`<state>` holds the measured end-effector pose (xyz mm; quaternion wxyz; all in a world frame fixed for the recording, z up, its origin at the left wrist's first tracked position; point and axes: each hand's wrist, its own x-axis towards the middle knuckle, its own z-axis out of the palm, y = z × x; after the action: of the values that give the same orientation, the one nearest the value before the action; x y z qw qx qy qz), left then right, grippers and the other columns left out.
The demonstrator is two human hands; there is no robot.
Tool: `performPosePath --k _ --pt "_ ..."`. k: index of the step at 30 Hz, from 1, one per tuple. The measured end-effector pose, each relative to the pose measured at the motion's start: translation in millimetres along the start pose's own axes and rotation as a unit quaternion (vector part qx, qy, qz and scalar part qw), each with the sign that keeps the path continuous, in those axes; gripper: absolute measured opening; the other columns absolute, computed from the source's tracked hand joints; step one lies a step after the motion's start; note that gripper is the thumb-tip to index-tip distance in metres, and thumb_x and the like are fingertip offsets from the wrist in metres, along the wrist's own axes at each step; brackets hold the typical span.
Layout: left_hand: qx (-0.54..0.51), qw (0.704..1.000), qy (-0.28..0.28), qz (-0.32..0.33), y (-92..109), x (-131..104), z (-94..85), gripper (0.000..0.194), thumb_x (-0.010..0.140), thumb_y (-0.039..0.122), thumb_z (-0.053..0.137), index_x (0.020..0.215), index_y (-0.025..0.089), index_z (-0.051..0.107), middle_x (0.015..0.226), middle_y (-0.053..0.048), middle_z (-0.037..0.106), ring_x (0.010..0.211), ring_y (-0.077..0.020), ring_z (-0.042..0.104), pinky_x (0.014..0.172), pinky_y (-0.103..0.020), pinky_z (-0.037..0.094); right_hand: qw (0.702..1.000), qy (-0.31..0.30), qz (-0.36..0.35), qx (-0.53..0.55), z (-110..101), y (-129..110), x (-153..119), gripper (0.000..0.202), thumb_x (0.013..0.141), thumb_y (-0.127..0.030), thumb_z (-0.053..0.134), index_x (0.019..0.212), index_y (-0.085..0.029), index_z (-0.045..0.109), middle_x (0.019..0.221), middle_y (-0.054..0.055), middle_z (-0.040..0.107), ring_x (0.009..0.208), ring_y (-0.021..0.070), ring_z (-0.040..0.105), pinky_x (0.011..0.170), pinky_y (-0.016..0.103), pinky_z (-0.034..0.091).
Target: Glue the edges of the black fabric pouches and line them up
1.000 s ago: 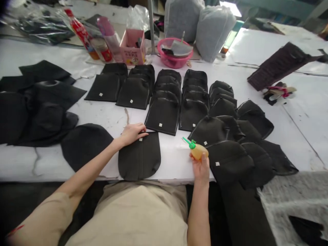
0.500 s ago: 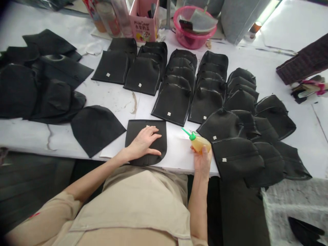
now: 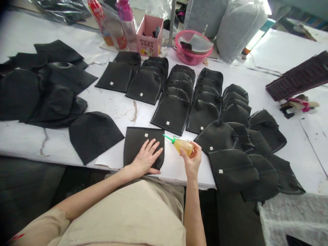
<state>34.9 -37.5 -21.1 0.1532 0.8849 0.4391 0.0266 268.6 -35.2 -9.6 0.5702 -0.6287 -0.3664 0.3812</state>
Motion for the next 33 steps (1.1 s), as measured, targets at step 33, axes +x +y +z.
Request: performPosePath --k 33 --pt "0.017 1.000 0.001 -0.007 4.9 -9.0 -0.6 0.108 0.072 0.079 0.080 0.152 0.012 0.054 0.160 -0.029 0.046 0.153 -0.0492 0.036 0.125 -0.069 0.023 0.909 -0.093 -0.300 -0.274 19.2 -16.5 28.4 0.051 0.088 -0.050 0.081 0.128 -0.025 0.063 0.114 0.007 0.068 0.105 0.0256 0.067 0.094 0.042 0.055"
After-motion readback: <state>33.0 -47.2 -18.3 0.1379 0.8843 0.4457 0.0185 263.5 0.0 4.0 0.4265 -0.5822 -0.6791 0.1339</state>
